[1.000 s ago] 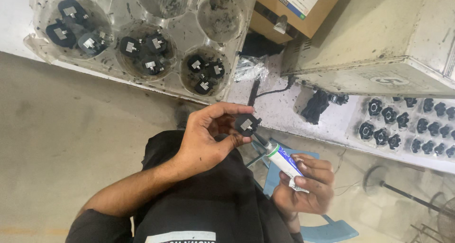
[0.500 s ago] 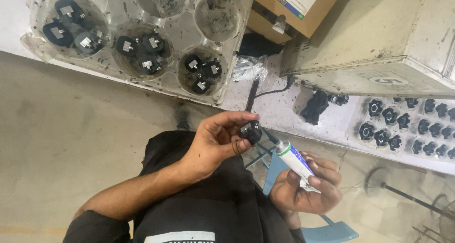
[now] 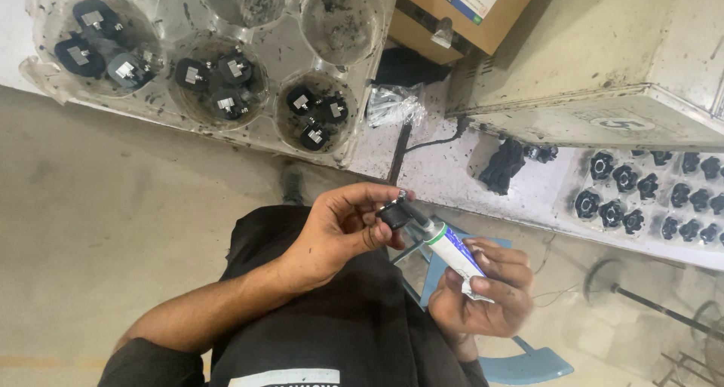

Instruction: The person holds a tube of adhesive and squeezes it onto small black motor rotor components, working on one part at a time. They pick each component from a blister tray, apply the adhesive around its hub, and place it back into the tray, repeating across many parts.

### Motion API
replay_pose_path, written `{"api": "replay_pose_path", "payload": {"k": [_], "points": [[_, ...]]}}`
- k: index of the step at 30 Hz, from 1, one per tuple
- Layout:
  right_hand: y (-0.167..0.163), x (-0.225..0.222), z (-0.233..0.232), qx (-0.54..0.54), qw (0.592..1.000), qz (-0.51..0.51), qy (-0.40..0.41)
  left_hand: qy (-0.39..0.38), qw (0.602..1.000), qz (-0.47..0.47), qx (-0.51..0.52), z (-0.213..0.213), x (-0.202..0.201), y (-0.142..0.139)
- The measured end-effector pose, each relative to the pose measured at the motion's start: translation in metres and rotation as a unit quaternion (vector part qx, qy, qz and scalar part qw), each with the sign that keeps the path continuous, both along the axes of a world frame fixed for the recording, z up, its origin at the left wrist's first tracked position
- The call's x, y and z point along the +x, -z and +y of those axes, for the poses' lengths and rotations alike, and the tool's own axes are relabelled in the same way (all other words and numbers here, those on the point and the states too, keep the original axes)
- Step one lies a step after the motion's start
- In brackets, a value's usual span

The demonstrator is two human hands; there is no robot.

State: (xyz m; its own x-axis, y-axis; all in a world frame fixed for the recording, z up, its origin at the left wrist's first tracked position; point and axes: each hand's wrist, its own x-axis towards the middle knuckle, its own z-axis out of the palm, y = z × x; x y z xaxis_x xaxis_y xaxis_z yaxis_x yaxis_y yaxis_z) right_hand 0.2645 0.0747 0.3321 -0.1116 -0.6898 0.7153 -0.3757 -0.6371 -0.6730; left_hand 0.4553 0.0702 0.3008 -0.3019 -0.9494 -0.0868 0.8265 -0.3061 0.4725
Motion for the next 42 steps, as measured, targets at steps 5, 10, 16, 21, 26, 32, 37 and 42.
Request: {"api": "replay_pose_path", "payload": {"k": [5, 10, 16, 21, 26, 32, 37, 42], "points": [[0.001, 0.002, -0.002, 0.006, 1.000, -0.013, -0.003, -0.001, 1.000, 0.018, -0.003, -0.001, -0.001, 0.007], [-0.003, -0.001, -0.002, 0.026, 1.000, 0.004, 0.002, 0.016, 0.997, 0.070, 0.011, -0.003, 0.001, 0.009], [0.000, -0.009, -0.011, 0.028, 0.998, -0.040, 0.036, -0.043, 0.999, -0.029, -0.005, -0.026, 0.009, 0.000], [0.008, -0.034, -0.027, -0.008, 0.990, -0.120, 0.079, -0.229, 0.897, -0.360, -0.113, -0.095, 0.077, 0.001], [0.009, -0.059, -0.035, 0.021, 0.986, -0.143, 0.083, -0.215, 0.772, -0.558, -0.214, -0.158, 0.117, 0.004], [0.009, -0.086, -0.045, 0.037, 0.984, -0.156, 0.074, -0.199, 0.381, -0.849, -0.307, -0.198, 0.101, 0.012], [0.010, -0.124, -0.050, 0.044, 0.984, -0.151, 0.089, -0.156, 0.274, -0.912, -0.263, -0.205, 0.083, -0.005], [0.011, -0.183, -0.052, 0.020, 0.975, -0.158, 0.157, -0.223, 0.358, -0.870, -0.255, -0.150, -0.003, -0.057]]}}
